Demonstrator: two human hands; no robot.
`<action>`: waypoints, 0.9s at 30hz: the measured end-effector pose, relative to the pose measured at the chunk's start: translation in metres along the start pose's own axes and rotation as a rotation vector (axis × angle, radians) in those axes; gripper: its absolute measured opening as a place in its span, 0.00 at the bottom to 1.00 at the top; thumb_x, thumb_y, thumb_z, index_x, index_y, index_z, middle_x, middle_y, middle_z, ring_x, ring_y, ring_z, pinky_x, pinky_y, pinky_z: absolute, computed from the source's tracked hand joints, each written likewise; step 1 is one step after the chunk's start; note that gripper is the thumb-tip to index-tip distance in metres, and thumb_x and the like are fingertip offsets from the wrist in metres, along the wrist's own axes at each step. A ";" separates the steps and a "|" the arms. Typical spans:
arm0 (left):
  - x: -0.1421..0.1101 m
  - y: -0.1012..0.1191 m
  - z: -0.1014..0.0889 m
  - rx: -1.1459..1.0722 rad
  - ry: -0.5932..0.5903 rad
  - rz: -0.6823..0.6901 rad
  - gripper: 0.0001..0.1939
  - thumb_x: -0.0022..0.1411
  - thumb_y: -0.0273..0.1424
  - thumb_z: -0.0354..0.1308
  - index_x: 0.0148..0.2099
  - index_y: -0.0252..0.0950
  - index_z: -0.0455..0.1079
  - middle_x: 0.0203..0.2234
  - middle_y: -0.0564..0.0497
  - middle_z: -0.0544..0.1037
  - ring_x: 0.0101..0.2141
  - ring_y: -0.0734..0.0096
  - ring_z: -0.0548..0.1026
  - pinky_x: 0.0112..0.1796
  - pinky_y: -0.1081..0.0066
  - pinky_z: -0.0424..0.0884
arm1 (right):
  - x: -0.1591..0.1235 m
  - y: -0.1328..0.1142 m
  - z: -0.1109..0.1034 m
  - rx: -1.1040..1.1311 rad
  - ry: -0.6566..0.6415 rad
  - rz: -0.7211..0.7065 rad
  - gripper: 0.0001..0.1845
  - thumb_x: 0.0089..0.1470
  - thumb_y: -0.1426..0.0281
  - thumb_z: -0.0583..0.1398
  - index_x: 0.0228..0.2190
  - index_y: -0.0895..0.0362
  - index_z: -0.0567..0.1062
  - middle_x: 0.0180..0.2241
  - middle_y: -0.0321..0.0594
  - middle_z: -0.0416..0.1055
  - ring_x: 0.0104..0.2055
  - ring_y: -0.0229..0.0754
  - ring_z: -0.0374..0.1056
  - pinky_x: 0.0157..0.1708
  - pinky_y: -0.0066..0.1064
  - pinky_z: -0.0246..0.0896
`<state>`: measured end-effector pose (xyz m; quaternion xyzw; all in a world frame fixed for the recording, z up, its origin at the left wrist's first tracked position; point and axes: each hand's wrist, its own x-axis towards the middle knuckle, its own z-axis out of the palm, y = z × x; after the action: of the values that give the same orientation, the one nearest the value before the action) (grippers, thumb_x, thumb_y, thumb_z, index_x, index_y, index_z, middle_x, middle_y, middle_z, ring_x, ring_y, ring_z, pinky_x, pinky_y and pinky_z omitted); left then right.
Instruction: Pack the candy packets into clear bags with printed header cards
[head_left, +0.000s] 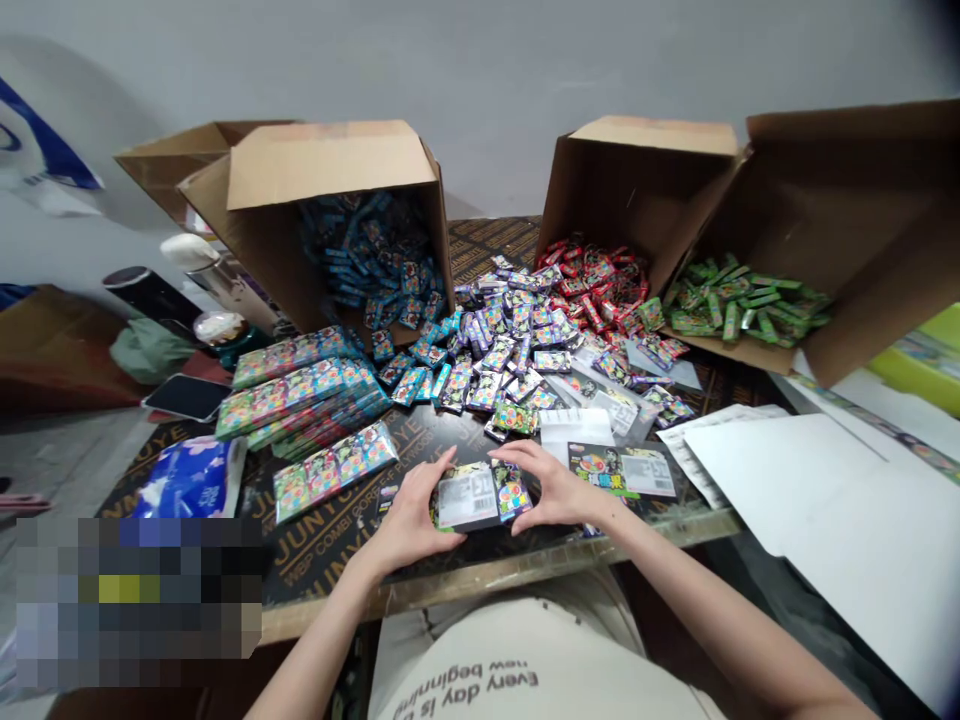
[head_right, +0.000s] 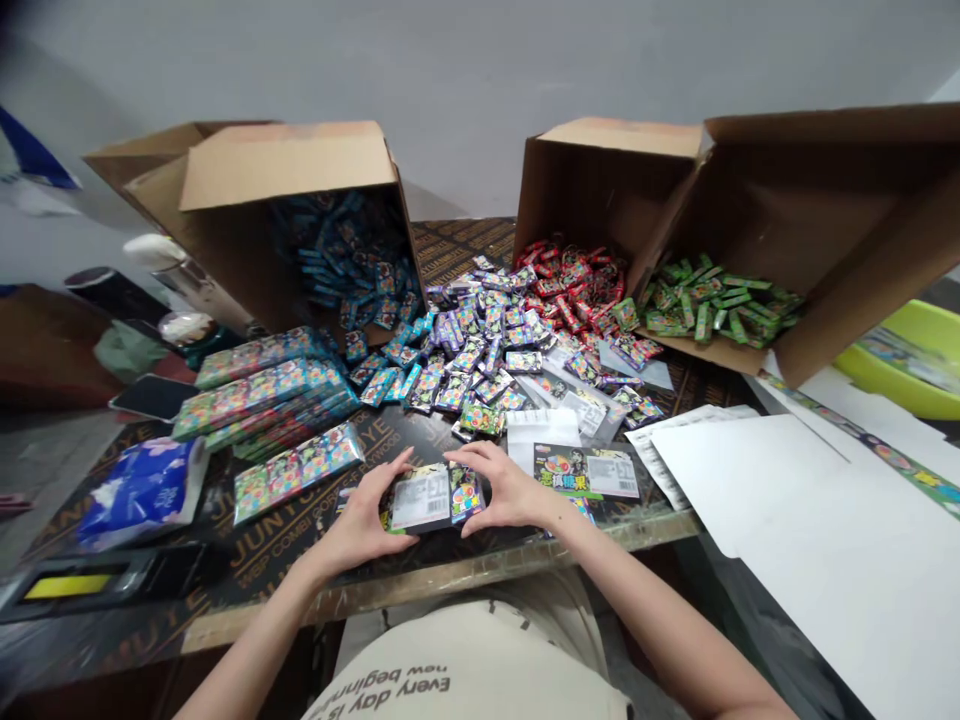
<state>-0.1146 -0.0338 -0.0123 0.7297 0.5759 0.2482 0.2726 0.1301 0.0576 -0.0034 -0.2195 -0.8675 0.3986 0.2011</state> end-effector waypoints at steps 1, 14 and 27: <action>0.001 0.000 0.000 0.015 0.011 0.006 0.50 0.41 0.31 0.63 0.64 0.39 0.43 0.51 0.45 0.65 0.51 0.56 0.62 0.53 0.55 0.55 | 0.000 -0.001 0.000 -0.065 -0.005 0.001 0.51 0.31 0.55 0.69 0.56 0.53 0.58 0.52 0.49 0.58 0.54 0.51 0.55 0.53 0.44 0.51; 0.004 0.000 0.005 -0.092 0.059 -0.111 0.50 0.42 0.31 0.63 0.64 0.41 0.40 0.50 0.46 0.66 0.50 0.59 0.65 0.52 0.57 0.59 | 0.005 0.000 -0.001 -0.158 0.094 -0.061 0.58 0.29 0.48 0.66 0.58 0.53 0.51 0.54 0.49 0.59 0.54 0.53 0.55 0.53 0.43 0.48; 0.023 -0.018 0.022 0.147 0.135 -0.109 0.47 0.47 0.36 0.59 0.64 0.40 0.39 0.46 0.46 0.70 0.47 0.57 0.70 0.48 0.58 0.65 | 0.014 0.053 -0.062 -0.355 0.576 0.265 0.24 0.54 0.58 0.53 0.51 0.52 0.63 0.52 0.43 0.64 0.57 0.47 0.54 0.57 0.45 0.38</action>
<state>-0.1075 -0.0103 -0.0401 0.6967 0.6486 0.2388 0.1921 0.1627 0.1333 -0.0047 -0.4648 -0.7948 0.1864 0.3427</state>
